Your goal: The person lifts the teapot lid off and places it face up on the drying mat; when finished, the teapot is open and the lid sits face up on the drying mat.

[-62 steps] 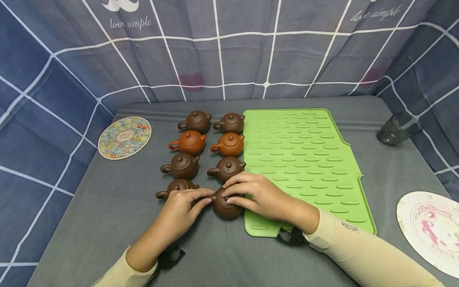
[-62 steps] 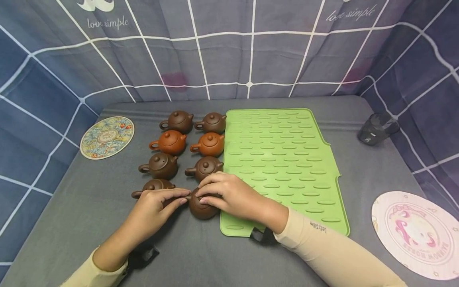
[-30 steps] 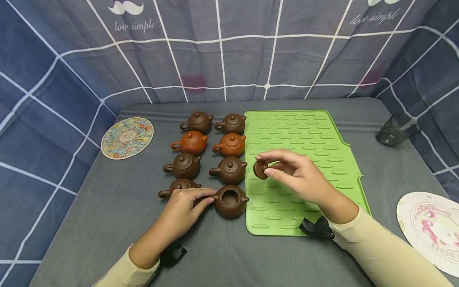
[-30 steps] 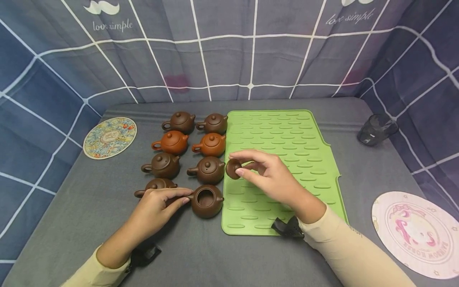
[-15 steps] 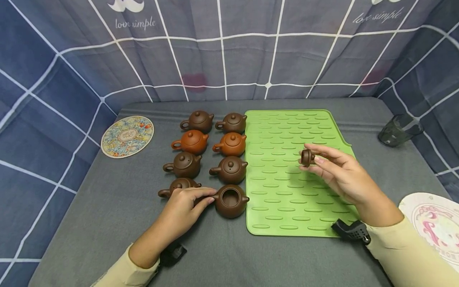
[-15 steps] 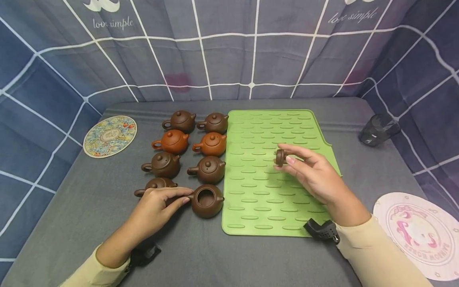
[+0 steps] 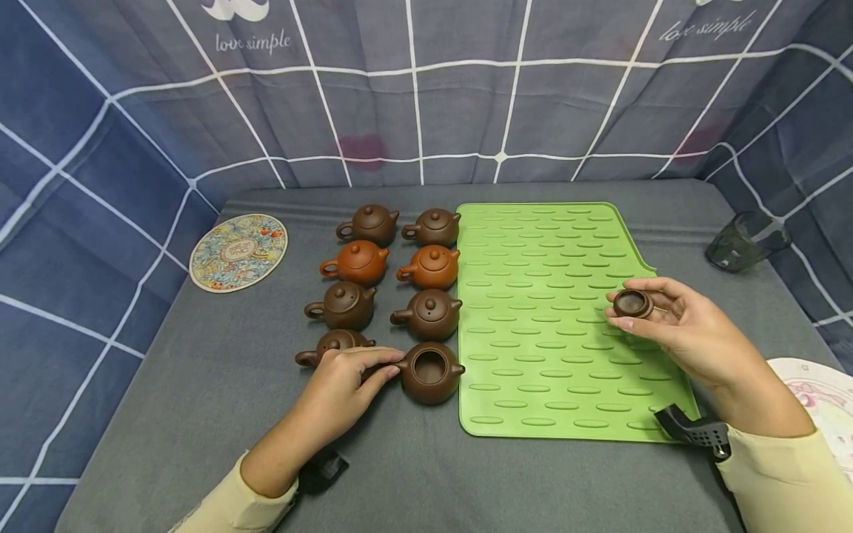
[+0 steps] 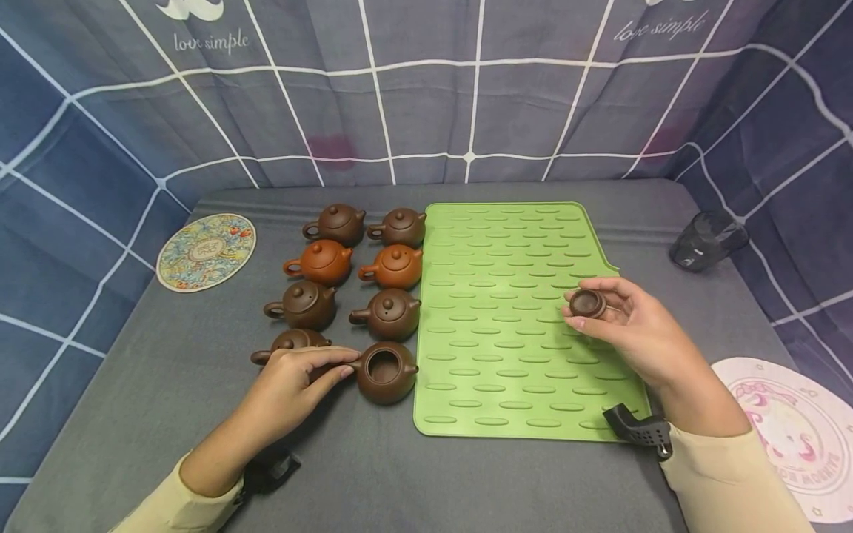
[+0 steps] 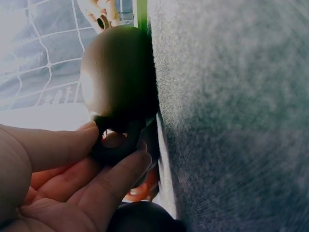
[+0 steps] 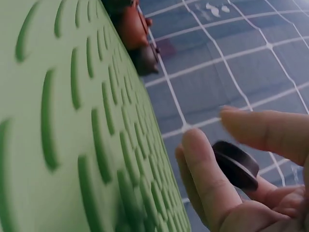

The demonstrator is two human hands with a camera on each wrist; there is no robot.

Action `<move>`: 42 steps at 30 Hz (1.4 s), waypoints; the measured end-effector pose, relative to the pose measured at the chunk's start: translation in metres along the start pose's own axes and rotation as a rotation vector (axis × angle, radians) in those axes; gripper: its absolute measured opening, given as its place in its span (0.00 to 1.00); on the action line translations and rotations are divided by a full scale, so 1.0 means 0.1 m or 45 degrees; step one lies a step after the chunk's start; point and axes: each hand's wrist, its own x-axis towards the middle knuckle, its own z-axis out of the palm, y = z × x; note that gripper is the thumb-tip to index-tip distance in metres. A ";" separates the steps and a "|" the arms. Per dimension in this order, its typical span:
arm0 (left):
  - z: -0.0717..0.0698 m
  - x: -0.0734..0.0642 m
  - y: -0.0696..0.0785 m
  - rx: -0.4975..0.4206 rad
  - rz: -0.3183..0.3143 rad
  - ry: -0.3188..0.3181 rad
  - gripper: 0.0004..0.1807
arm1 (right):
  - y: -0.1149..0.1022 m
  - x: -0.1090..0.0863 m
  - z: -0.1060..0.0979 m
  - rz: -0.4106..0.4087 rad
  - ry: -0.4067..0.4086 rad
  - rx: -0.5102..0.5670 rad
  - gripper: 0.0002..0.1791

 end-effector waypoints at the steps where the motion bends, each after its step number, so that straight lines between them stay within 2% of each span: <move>1: 0.00 0.00 0.00 -0.001 0.000 -0.003 0.11 | 0.01 -0.02 -0.01 0.022 0.027 -0.082 0.26; 3: 0.00 0.00 0.00 -0.006 -0.003 -0.009 0.11 | 0.04 -0.07 -0.04 0.044 0.046 -0.218 0.26; 6: 0.01 0.00 0.00 -0.008 -0.009 -0.019 0.12 | 0.06 -0.14 -0.09 0.015 -0.004 -0.401 0.23; 10: 0.00 0.00 0.00 -0.006 -0.007 -0.021 0.12 | 0.07 -0.20 -0.15 -0.096 -0.161 -0.633 0.22; 13: 0.00 0.00 0.00 -0.008 -0.001 -0.020 0.12 | 0.09 -0.23 -0.16 -0.216 -0.317 -0.740 0.24; 18: 0.00 0.00 -0.01 -0.005 0.003 -0.021 0.12 | 0.14 -0.24 -0.17 -0.383 -0.521 -0.786 0.28; 22: 0.00 0.00 0.00 -0.009 0.005 -0.024 0.12 | 0.18 -0.23 -0.19 -0.480 -0.590 -0.842 0.31; 27: 0.00 0.00 0.00 -0.012 0.008 -0.019 0.12 | 0.20 -0.22 -0.20 -0.516 -0.596 -0.893 0.32; 32: 0.01 -0.01 0.00 -0.012 0.014 -0.014 0.12 | 0.22 -0.19 -0.20 -0.566 -0.601 -0.883 0.34; 42: 0.00 -0.02 -0.01 -0.009 0.004 -0.012 0.12 | 0.21 -0.18 -0.22 -0.559 -0.592 -0.782 0.37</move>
